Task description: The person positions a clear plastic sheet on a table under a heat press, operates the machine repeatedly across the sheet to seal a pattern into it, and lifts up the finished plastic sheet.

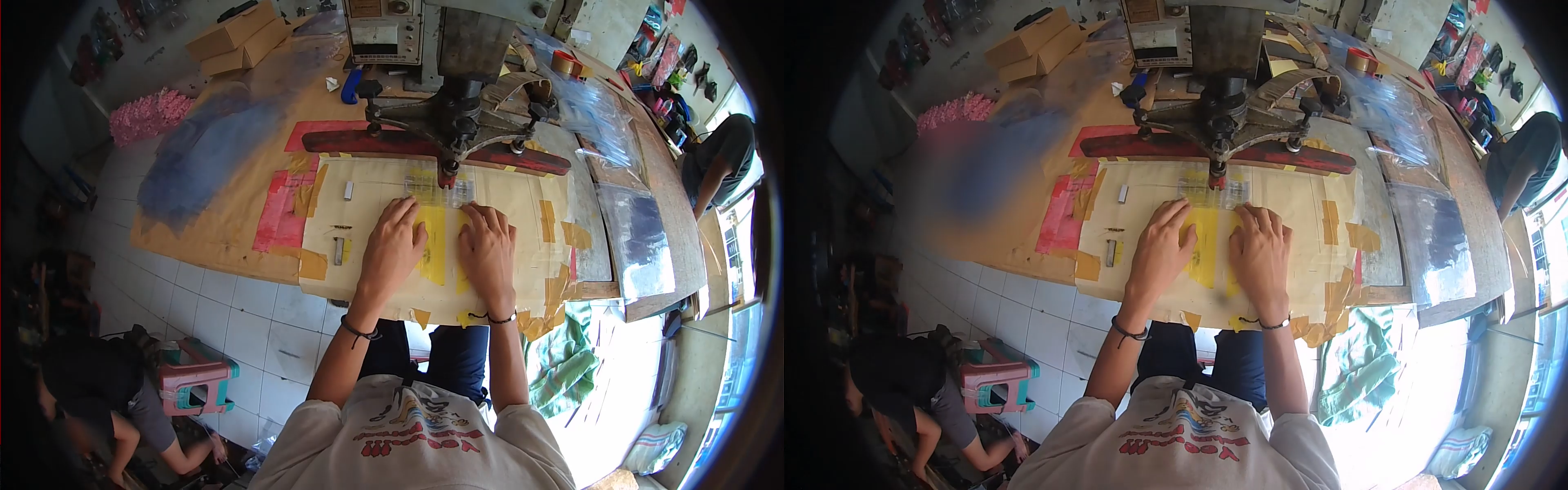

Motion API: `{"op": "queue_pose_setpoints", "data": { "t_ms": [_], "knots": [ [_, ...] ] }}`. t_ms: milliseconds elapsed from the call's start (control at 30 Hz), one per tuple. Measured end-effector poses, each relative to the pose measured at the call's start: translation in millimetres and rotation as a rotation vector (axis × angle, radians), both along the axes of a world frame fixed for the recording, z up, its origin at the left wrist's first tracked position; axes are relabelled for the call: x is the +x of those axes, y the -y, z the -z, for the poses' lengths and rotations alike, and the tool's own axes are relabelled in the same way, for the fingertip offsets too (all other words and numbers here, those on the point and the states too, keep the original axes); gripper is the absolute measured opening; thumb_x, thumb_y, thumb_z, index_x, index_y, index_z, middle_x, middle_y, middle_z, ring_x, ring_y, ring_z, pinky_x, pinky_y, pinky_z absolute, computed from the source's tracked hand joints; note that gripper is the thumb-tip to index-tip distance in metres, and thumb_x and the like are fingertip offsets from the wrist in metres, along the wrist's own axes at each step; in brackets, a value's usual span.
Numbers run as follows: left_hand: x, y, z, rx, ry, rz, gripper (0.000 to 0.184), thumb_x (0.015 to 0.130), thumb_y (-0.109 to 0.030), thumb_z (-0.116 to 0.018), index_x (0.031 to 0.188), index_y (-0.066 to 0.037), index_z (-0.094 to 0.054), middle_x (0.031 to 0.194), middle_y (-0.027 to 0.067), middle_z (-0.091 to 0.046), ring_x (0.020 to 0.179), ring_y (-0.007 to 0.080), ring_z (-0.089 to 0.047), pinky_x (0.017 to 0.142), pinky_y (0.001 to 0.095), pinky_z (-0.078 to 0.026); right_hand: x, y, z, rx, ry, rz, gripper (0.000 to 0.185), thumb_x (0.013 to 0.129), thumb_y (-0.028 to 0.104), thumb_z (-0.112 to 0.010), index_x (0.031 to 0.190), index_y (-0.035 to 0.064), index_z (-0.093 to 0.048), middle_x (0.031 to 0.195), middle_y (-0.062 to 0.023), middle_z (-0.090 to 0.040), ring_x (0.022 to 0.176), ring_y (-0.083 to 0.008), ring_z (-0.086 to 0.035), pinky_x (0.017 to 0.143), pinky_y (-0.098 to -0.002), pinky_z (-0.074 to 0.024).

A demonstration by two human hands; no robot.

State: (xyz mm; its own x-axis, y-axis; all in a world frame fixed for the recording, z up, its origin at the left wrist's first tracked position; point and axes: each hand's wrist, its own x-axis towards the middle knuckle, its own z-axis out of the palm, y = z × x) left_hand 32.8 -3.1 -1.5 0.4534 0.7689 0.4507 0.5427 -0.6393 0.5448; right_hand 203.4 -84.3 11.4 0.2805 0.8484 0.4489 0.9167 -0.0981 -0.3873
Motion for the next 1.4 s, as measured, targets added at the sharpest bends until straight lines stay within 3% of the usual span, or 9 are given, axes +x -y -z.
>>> {"op": "queue_pose_setpoints", "data": {
  "t_ms": [1400],
  "knots": [
    [-0.3,1.1,-0.9,0.003,0.009,-0.004,0.035,0.099,-0.011,-0.067,0.127,0.01,-0.068,0.138,0.0198,-0.067,0.132,0.0351,-0.061,0.112,0.0432,-0.051,0.2,0.0,0.0,0.005,-0.006,0.001,0.037,0.094,0.01,-0.061,0.129,0.0074,-0.071,0.133,-0.0095,-0.069,0.128,-0.0303,-0.06,0.108,-0.0465,-0.0421]
  ]
}}
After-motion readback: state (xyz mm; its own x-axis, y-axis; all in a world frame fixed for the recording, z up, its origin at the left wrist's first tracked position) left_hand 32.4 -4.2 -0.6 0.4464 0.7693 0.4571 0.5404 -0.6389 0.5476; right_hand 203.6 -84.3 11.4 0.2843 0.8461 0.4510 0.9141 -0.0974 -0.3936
